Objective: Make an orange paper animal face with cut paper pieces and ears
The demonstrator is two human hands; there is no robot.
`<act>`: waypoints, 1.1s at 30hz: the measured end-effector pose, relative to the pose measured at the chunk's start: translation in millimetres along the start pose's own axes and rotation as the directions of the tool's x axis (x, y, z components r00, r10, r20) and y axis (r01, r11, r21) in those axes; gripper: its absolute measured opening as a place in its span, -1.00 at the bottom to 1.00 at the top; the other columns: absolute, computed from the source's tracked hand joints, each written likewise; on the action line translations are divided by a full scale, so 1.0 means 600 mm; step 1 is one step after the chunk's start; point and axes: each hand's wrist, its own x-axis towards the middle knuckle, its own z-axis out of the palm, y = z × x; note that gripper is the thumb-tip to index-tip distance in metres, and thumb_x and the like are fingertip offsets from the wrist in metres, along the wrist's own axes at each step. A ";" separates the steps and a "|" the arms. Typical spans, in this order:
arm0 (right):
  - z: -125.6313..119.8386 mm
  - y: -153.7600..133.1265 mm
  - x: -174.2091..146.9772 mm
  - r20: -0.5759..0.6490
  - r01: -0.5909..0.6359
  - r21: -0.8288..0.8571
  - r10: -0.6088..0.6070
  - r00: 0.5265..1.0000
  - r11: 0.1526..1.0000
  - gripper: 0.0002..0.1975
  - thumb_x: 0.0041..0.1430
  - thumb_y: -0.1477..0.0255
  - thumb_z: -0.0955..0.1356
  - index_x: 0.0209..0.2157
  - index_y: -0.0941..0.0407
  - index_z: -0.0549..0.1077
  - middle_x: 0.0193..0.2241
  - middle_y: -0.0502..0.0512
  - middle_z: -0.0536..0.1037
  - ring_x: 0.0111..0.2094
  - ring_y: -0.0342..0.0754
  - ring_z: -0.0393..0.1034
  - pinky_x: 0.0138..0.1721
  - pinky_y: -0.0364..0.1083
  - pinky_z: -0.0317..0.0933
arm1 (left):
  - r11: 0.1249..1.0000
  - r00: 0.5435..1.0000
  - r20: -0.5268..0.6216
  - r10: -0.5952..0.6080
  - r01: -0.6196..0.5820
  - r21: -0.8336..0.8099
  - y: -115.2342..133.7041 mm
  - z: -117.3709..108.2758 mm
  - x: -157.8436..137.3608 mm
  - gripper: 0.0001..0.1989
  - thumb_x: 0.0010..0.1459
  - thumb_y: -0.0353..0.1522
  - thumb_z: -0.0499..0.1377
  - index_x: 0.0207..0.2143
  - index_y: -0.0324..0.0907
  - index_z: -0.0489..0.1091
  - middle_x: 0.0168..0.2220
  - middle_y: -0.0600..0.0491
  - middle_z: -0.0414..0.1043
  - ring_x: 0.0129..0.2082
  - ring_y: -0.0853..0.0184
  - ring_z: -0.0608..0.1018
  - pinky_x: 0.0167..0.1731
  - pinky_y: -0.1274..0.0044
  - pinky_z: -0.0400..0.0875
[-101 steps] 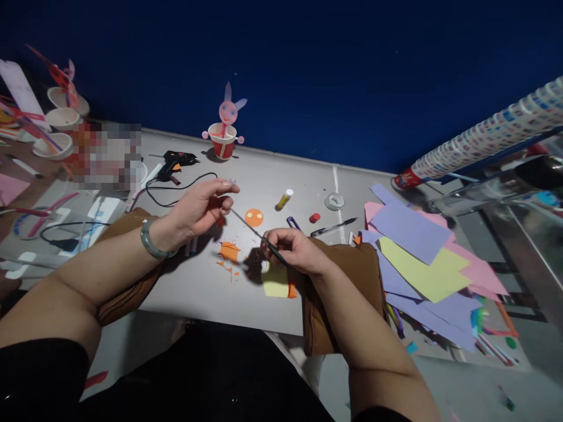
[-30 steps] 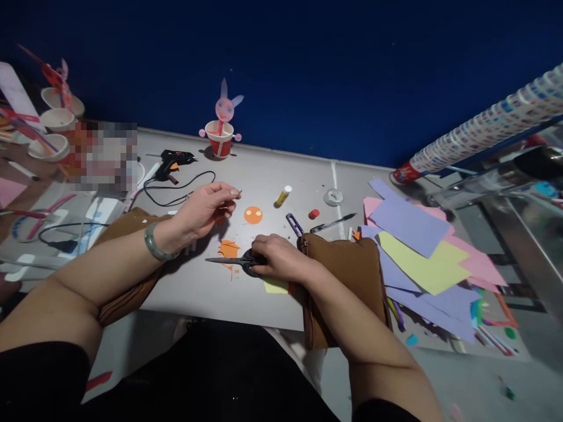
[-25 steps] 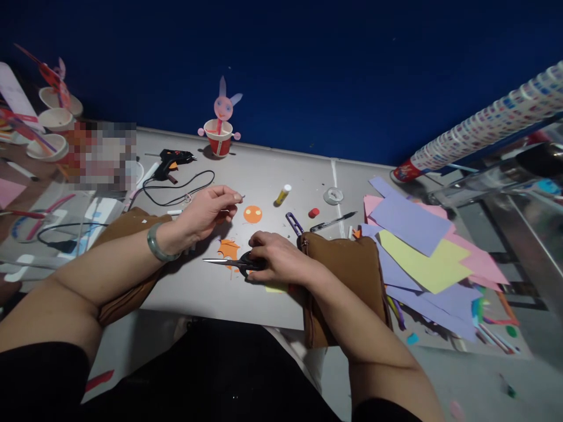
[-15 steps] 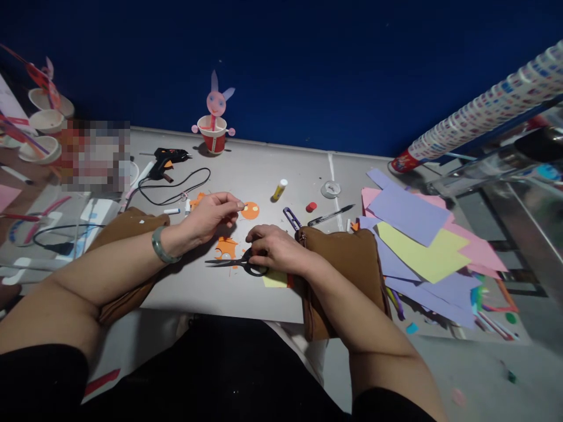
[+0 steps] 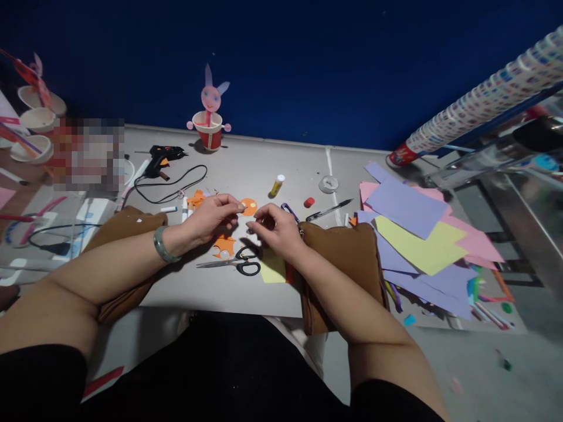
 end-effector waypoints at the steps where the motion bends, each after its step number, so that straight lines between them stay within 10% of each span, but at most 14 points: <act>1: 0.000 -0.001 0.002 -0.033 -0.043 0.052 0.045 0.998 0.998 -0.72 0.15 0.19 0.47 -0.29 0.09 0.42 -0.48 -0.04 0.49 -0.50 -0.15 0.32 -0.41 -0.11 0.23 | 1.000 1.000 0.005 -0.005 0.005 0.004 -0.001 0.002 -0.001 -0.83 0.14 -0.40 0.30 -0.46 -0.19 0.37 -0.65 0.18 0.32 -0.70 0.57 0.32 -0.67 0.68 0.14; 20: 0.012 0.007 0.025 -0.107 -0.176 0.207 0.202 0.974 0.962 -0.74 0.09 0.20 0.43 -0.41 0.10 0.43 -0.54 -0.06 0.41 -0.51 -0.17 0.24 -0.45 -0.14 0.17 | 0.979 0.998 0.005 0.062 -0.062 0.193 0.003 0.001 0.000 -0.96 0.19 -0.40 0.21 -0.34 -0.18 0.39 -0.54 0.18 0.34 -0.63 0.50 0.35 -0.60 0.61 0.21; 24: 0.002 0.008 0.058 0.094 -0.412 0.233 0.401 0.911 0.881 -0.79 0.00 0.29 0.45 -0.46 0.14 0.46 -0.57 -0.03 0.45 -0.55 -0.19 0.25 -0.50 -0.15 0.13 | 0.587 0.917 0.150 0.371 -0.356 0.727 0.014 -0.022 0.006 -0.91 0.16 -0.43 0.17 -0.30 -0.19 0.48 -0.33 0.03 0.51 -0.44 0.39 0.45 -0.37 0.52 0.28; 28: -0.003 0.014 0.088 0.182 -0.485 0.099 0.463 0.867 0.869 -0.87 -0.05 0.41 0.47 -0.53 0.16 0.48 -0.66 -0.05 0.40 -0.62 -0.23 0.16 -0.59 -0.16 -0.01 | 0.070 0.921 0.305 0.241 -0.330 0.941 0.018 -0.032 -0.001 -0.77 0.20 -0.46 0.07 -0.27 -0.21 0.55 -0.26 -0.13 0.55 -0.27 0.17 0.53 -0.29 0.42 0.24; 33: 0.003 0.028 0.102 0.207 -0.468 0.017 0.455 0.866 0.883 -0.82 -0.06 0.42 0.47 -0.60 0.15 0.43 -0.69 -0.07 0.34 -0.65 -0.24 0.11 -0.59 -0.16 -0.05 | -0.088 0.947 0.314 0.072 -0.307 0.948 0.014 -0.025 -0.010 -0.76 0.23 -0.49 0.05 -0.32 -0.23 0.54 -0.35 -0.18 0.53 -0.31 0.11 0.55 -0.33 0.41 0.21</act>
